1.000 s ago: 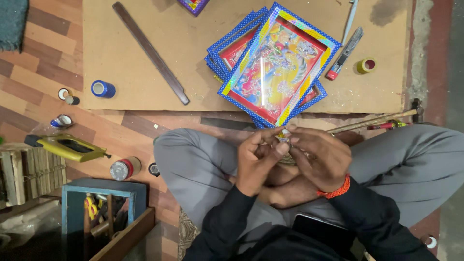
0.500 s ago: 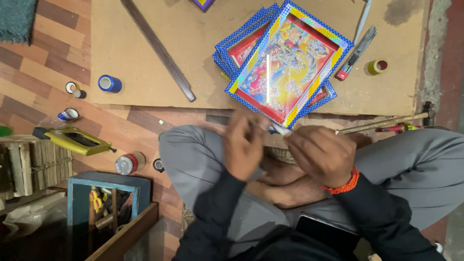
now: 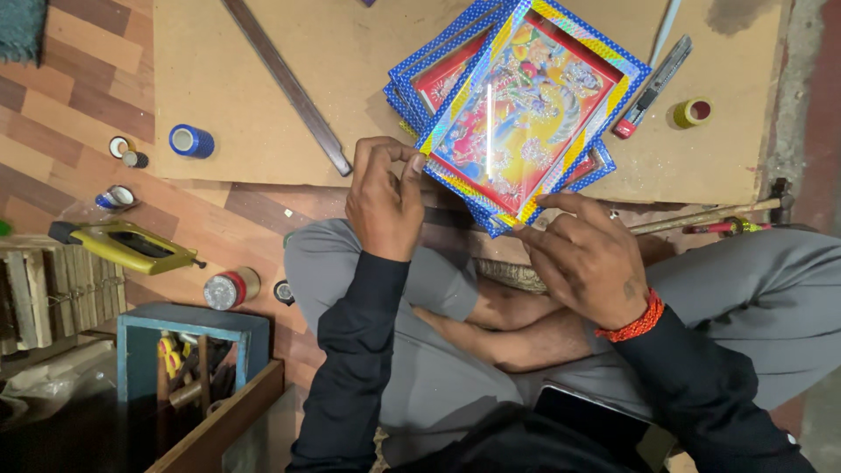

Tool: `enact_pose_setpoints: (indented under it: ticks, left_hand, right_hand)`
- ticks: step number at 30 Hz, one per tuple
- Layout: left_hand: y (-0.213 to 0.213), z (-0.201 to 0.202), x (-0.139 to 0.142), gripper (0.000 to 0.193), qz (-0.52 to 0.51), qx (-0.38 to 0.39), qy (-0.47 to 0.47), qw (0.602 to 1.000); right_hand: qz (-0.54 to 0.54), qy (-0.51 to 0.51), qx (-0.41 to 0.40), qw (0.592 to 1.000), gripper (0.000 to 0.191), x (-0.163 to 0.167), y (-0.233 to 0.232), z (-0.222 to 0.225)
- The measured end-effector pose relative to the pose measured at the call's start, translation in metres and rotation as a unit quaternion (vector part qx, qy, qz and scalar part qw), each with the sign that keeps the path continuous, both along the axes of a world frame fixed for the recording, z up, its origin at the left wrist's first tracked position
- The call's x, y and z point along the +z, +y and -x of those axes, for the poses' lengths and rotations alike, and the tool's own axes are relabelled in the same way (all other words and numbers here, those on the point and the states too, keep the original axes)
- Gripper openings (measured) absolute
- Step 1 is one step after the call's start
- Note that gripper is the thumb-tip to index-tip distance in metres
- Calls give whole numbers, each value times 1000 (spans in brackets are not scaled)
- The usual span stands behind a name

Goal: The person sits cross-legged on the floor and applies clear tape to the edges of small framed pictures. They handle multiple frames, applying tape to each side and stacking the finished frames on a pile.

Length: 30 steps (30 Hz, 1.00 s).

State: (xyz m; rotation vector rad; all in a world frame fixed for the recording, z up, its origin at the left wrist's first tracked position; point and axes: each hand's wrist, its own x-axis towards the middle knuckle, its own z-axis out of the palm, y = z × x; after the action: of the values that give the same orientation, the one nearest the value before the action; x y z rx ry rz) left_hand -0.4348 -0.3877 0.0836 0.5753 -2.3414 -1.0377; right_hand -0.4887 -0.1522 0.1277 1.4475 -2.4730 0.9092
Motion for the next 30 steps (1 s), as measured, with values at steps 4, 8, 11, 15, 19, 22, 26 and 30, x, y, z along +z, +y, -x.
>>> enact_pose_setpoints:
  ticks: [4, 8, 11, 15, 19, 22, 26, 30]
  left_hand:
    - [-2, 0, 2, 13, 26, -9, 8, 1000]
    - [-2, 0, 1, 14, 19, -6, 1, 1000]
    - [1, 0, 0, 14, 7, 10, -14, 1000]
    - [7, 2, 2, 31, -6, 20, 8, 1000]
    - [2, 12, 2, 60, -15, 40, 16, 999]
    - [-11, 19, 0, 58, -134, 70, -73, 986]
    - [-3, 12, -1, 73, 7, 47, -14, 999]
    - [55, -9, 3, 84, 125, -2, -19, 992]
  right_hand:
    - [0, -20, -2, 1000, 24, -1, 0, 0]
    - [-4, -25, -3, 1000, 23, -2, 0, 0]
    - [-5, -27, -5, 1000, 25, -4, -1, -2]
    - [9, -30, -14, 999, 24, -8, -2, -4]
    - [13, -27, -18, 999, 24, -11, -1, -4]
    - [19, -30, -22, 999, 23, -15, 0, -5]
    - [42, -35, -35, 998, 17, -22, 1, -5]
    - [56, -31, -41, 997, 14, -29, 2, -6]
